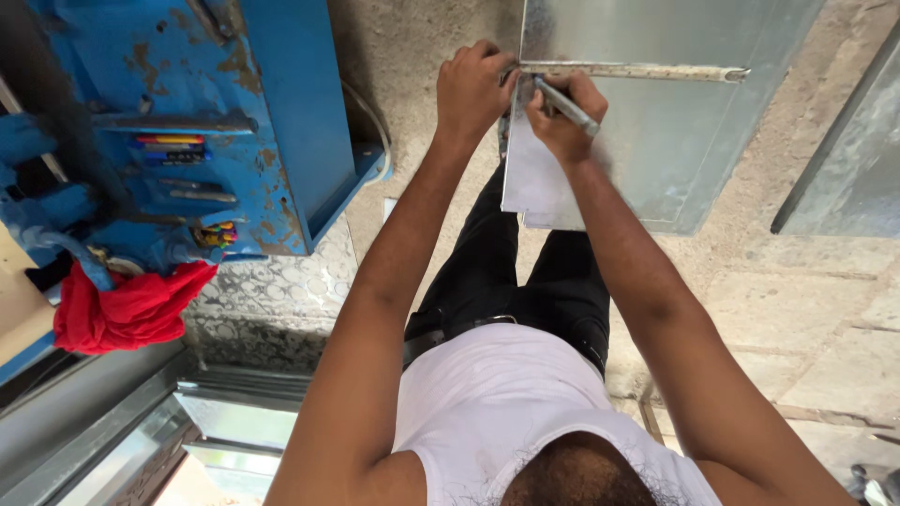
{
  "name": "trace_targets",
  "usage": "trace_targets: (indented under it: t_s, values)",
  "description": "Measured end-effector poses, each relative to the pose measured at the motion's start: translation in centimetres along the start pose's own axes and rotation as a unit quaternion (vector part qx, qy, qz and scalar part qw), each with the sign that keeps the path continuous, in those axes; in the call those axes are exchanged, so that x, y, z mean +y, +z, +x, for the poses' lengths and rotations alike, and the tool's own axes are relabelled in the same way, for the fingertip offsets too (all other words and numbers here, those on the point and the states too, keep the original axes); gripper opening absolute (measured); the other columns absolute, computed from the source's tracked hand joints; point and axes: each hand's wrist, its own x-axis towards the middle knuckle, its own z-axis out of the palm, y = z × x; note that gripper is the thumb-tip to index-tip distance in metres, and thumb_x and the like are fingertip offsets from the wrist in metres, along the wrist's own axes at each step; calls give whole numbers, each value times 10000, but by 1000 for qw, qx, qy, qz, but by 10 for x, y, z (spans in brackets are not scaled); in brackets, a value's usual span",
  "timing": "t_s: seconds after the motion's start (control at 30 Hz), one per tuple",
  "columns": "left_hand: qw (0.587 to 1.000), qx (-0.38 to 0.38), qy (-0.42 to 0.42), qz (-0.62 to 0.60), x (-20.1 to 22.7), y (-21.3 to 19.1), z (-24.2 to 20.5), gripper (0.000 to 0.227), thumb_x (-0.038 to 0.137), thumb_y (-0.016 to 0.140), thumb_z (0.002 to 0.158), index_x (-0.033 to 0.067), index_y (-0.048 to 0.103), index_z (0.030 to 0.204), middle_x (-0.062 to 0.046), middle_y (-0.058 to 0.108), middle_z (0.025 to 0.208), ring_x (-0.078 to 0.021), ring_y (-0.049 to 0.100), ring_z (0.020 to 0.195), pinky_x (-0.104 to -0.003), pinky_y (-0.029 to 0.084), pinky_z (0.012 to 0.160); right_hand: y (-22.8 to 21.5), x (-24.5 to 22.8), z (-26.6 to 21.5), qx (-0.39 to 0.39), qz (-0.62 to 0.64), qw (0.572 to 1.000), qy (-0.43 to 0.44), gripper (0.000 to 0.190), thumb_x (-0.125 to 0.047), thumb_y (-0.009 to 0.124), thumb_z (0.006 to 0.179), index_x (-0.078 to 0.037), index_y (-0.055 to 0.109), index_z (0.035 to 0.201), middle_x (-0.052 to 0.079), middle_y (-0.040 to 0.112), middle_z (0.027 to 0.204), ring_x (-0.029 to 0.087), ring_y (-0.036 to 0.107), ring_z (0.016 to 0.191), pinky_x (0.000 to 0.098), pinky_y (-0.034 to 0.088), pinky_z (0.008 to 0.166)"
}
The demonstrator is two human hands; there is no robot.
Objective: The person measures and marks a large metal sheet using a ruler and a marker. They repeatedly align the ruler along the sheet's edge and draw straight lines to create a grid pattern. The person handles the sheet to reposition it for different measurements.
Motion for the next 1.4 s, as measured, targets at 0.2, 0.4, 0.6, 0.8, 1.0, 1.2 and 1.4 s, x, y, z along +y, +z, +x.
trace_targets:
  t_s: [0.2, 0.4, 0.6, 0.8, 1.0, 1.2, 1.4]
  values:
    - [1000, 5, -4, -14, -2, 3, -1, 166, 275, 824, 829, 175, 799, 959, -2, 717, 970, -249, 668, 932, -437, 509, 797, 3, 7, -6, -8, 35, 997, 68, 182, 60, 817, 866, 21, 656, 941, 49, 658, 750, 86, 585, 624, 254, 498, 578]
    - [1000, 13, -4, -7, -4, 8, -3, 178, 272, 820, 827, 173, 797, 973, -1, 710, 969, -241, 667, 938, -444, 499, 802, 3, 7, -6, -21, 52, 996, 66, 186, 90, 809, 886, 25, 654, 964, 40, 658, 768, 59, 567, 628, 229, 480, 567]
    - [1000, 12, 0, 0, -7, 12, -3, 183, 285, 821, 830, 175, 797, 975, -7, 708, 977, -240, 666, 939, -447, 497, 804, 4, 11, -6, -27, 57, 996, 66, 185, 97, 813, 892, 32, 661, 974, 40, 655, 760, 57, 562, 628, 230, 470, 561]
    - [1000, 7, -2, 0, -8, 14, -3, 175, 293, 815, 851, 176, 794, 979, -3, 707, 979, -227, 668, 929, -443, 498, 807, 0, 14, -5, -34, -3, 999, -10, 188, 68, 797, 854, 7, 657, 964, 43, 649, 762, 70, 604, 654, 243, 515, 598]
    - [1000, 9, 2, 2, -8, 13, -3, 192, 298, 817, 844, 172, 798, 988, -3, 701, 948, -230, 668, 907, -457, 497, 797, 4, 17, -9, -36, 54, 995, 77, 165, 74, 811, 891, 32, 670, 966, 40, 655, 738, 78, 578, 607, 236, 471, 559]
    - [1000, 18, 8, -4, -9, 13, -3, 205, 297, 826, 834, 162, 795, 985, -9, 701, 950, -229, 669, 907, -458, 496, 792, 1, 18, -6, -34, 8, 999, 4, 162, 69, 782, 838, 19, 670, 942, 62, 682, 757, 100, 648, 651, 250, 543, 598]
    - [1000, 24, 11, -17, -9, 14, -5, 174, 283, 829, 849, 158, 788, 964, -3, 700, 936, -221, 677, 930, -455, 500, 774, -1, 25, -9, -50, -2, 999, 7, 152, 61, 767, 795, 21, 644, 874, 58, 668, 746, 97, 633, 645, 257, 529, 598]
